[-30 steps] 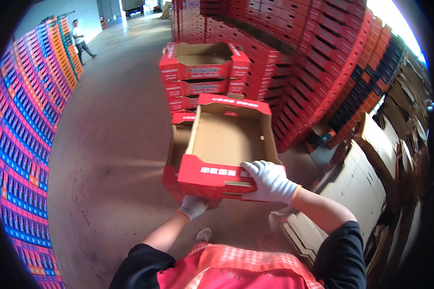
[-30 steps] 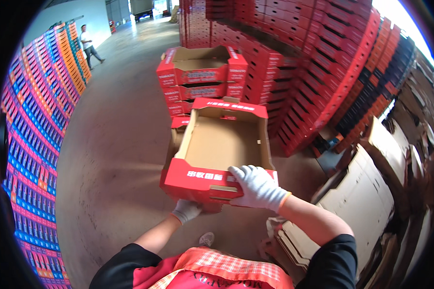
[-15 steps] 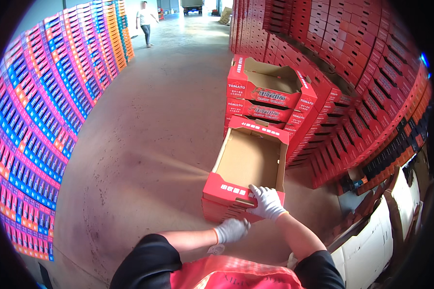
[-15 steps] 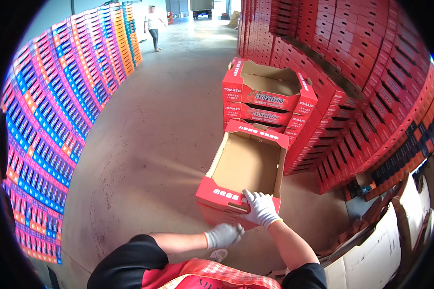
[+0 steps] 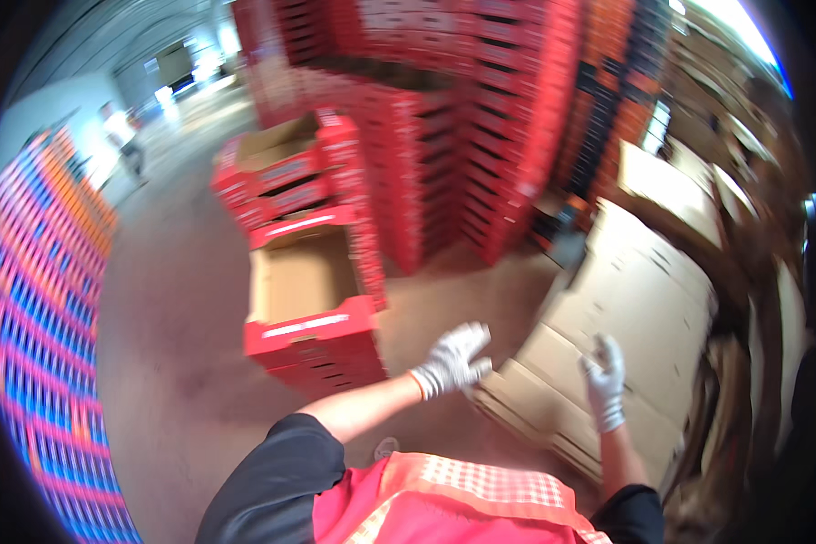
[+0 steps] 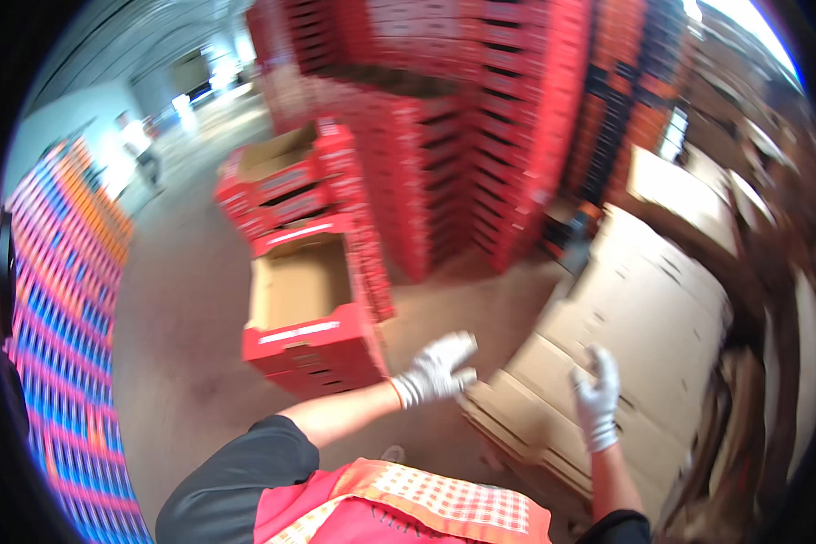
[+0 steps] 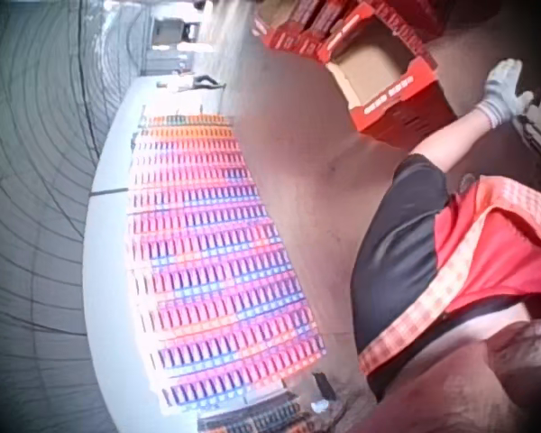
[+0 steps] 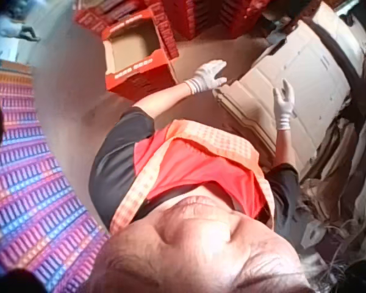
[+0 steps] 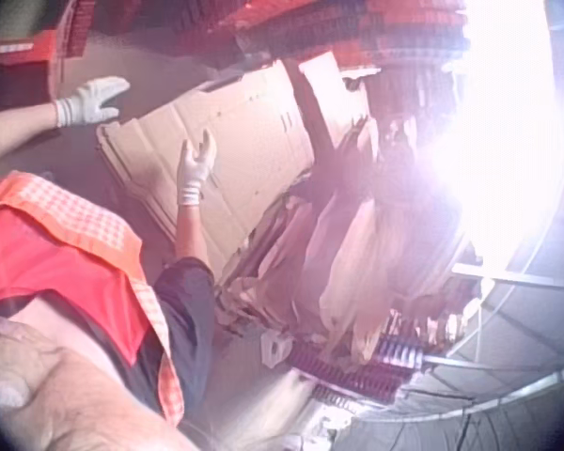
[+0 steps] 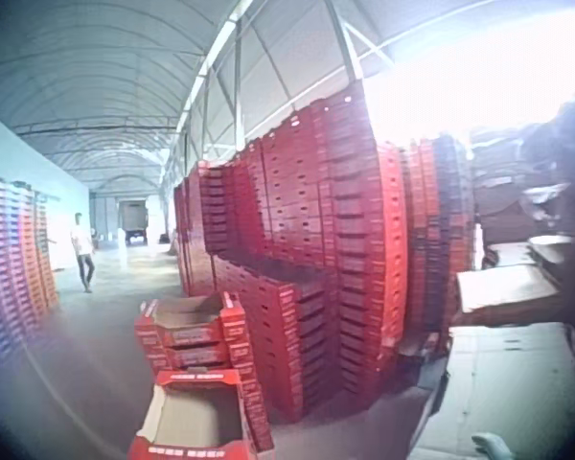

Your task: The person repeatedly folds flat cardboard sheets into red-labeled boxes and stacks them in a warehouse. The person handles each box one at a time, folding the sides and placing the finished boxes on a growing stack.

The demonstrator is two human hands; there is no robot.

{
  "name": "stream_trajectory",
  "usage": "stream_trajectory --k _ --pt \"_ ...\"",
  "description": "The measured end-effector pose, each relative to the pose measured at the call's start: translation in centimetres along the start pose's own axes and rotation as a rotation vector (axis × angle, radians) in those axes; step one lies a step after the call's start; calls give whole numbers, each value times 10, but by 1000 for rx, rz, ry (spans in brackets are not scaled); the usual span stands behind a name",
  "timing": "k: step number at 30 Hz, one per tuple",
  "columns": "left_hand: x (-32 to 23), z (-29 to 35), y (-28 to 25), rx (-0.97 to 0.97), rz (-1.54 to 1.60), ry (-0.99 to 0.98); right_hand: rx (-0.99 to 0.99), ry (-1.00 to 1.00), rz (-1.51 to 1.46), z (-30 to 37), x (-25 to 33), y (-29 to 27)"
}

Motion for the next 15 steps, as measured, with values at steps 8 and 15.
stream_trajectory --k 8,15 --pt "23 -172 176 195 264 -832 -184 807 690 93 -257 -244" --pt "26 -172 143 112 102 -590 215 591 641 91 -300 -269"
Point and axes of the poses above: each hand's wrist, its own z-axis away from the middle knuckle, its own y-axis out of the palm, x = y × z, the point moved 10 cm from there along -z, towards the middle knuckle, and after that the axes turned 11 degrees about z, right-handed, at the moved point
